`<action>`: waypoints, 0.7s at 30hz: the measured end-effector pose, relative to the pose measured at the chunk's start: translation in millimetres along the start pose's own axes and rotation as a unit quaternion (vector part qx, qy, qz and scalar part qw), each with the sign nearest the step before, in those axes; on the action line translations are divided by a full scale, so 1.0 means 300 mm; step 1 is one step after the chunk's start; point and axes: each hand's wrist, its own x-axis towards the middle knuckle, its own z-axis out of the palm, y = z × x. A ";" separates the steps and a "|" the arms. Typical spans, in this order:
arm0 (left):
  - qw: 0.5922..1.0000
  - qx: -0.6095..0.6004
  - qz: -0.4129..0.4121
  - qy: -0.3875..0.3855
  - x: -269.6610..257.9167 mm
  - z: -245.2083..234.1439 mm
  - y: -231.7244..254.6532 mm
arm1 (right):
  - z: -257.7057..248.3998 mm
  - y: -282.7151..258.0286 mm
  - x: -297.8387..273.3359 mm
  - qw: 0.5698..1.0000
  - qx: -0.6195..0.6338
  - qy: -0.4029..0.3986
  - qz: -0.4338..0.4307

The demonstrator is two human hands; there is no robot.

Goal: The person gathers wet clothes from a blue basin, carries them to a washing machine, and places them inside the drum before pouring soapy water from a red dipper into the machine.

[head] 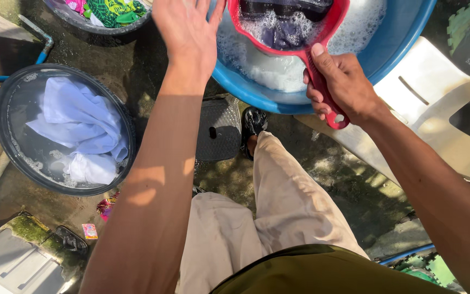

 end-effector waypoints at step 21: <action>0.980 -0.152 0.116 -0.051 -0.829 0.349 0.333 | 0.198 -0.382 -0.531 0.995 -0.084 -0.057 0.017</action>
